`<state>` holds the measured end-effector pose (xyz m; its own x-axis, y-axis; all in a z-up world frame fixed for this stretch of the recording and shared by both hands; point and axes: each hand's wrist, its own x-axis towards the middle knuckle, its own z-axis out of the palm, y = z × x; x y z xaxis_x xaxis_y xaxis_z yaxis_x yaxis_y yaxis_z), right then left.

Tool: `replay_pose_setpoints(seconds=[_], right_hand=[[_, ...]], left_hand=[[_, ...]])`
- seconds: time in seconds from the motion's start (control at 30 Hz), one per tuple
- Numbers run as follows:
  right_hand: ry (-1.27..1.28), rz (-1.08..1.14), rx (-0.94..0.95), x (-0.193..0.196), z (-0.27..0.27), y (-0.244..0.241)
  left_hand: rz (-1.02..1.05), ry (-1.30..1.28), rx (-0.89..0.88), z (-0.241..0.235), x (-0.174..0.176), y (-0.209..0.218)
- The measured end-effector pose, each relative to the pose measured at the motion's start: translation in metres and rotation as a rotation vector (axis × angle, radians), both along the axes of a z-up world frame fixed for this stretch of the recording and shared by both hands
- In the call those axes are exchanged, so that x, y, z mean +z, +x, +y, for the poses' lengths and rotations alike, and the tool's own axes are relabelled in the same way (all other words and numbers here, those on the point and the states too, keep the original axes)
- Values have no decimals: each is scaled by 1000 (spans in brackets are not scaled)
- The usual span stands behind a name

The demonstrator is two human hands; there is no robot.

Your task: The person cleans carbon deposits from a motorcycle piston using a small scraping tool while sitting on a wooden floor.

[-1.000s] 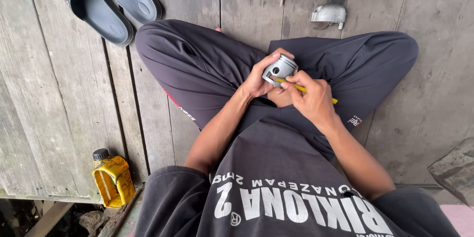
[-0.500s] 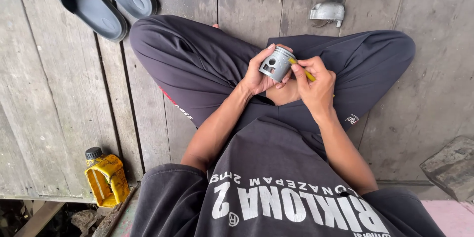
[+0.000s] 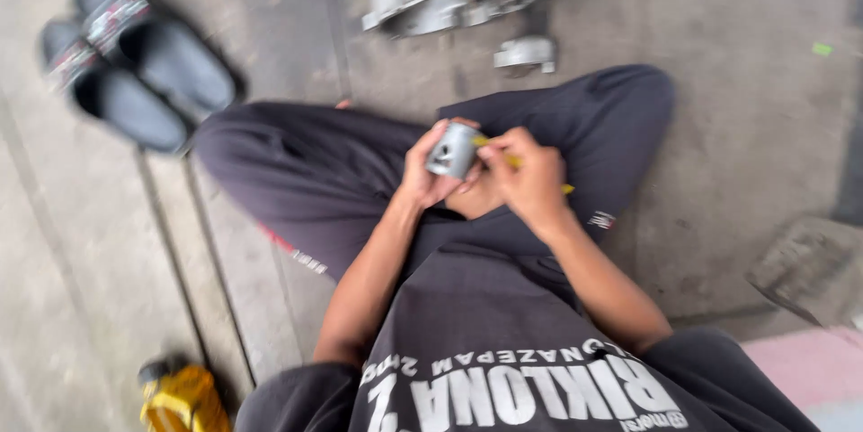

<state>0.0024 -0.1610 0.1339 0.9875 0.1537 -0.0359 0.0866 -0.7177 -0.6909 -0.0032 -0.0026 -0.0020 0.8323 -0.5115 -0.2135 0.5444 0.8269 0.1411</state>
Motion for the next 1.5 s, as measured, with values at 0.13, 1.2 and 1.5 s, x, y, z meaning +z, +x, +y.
replay_pose_setpoints(seconds=[0.13,1.2,1.5], right_hand=[[68,69,102,14,2,-3],[-46,202,126,40,-4,20],[-102,139,83,15,-22,24]], left_hand=[[5,40,-74,-2,-3,4],[58,131,-99,-5,-6,1],[-89,210,-41,-13,19,8]])
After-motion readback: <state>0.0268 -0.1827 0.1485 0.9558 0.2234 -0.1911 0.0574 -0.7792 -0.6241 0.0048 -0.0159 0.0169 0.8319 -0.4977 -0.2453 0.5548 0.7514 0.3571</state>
